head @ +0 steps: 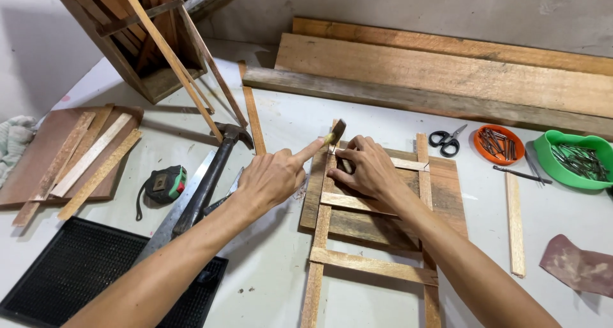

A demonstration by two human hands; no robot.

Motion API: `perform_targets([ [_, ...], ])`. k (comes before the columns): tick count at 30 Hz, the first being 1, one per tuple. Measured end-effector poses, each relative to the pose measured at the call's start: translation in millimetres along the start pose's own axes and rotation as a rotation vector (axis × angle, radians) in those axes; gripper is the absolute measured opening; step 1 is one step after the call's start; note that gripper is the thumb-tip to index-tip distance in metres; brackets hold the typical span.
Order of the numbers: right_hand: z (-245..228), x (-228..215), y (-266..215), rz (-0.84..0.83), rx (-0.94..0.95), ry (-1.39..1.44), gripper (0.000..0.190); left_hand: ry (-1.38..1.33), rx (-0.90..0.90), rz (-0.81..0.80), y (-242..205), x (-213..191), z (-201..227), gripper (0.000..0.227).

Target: Making a wood craft by nailing small wood strips onto a larger board.

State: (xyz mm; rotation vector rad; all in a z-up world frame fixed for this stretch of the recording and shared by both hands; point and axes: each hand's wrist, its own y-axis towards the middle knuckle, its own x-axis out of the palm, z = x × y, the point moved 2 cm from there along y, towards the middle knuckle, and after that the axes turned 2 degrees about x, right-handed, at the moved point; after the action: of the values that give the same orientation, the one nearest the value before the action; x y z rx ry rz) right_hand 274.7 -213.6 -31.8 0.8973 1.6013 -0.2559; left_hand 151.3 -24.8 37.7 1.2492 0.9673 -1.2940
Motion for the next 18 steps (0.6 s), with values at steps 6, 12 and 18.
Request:
perform_targets([
  [6, 6, 8, -3, 0.006, -0.014, -0.019, 0.066, -0.091, -0.085, -0.071, -7, 4, -8, 0.064],
  [12, 5, 8, -1, -0.016, 0.024, -0.023, 0.065, -0.106, -0.051, 0.005, -4, 3, -6, 0.063],
  [18, 2, 4, -3, 0.033, -0.006, -0.006, 0.064, -0.126, 0.002, 0.078, 2, 3, 5, 0.064],
])
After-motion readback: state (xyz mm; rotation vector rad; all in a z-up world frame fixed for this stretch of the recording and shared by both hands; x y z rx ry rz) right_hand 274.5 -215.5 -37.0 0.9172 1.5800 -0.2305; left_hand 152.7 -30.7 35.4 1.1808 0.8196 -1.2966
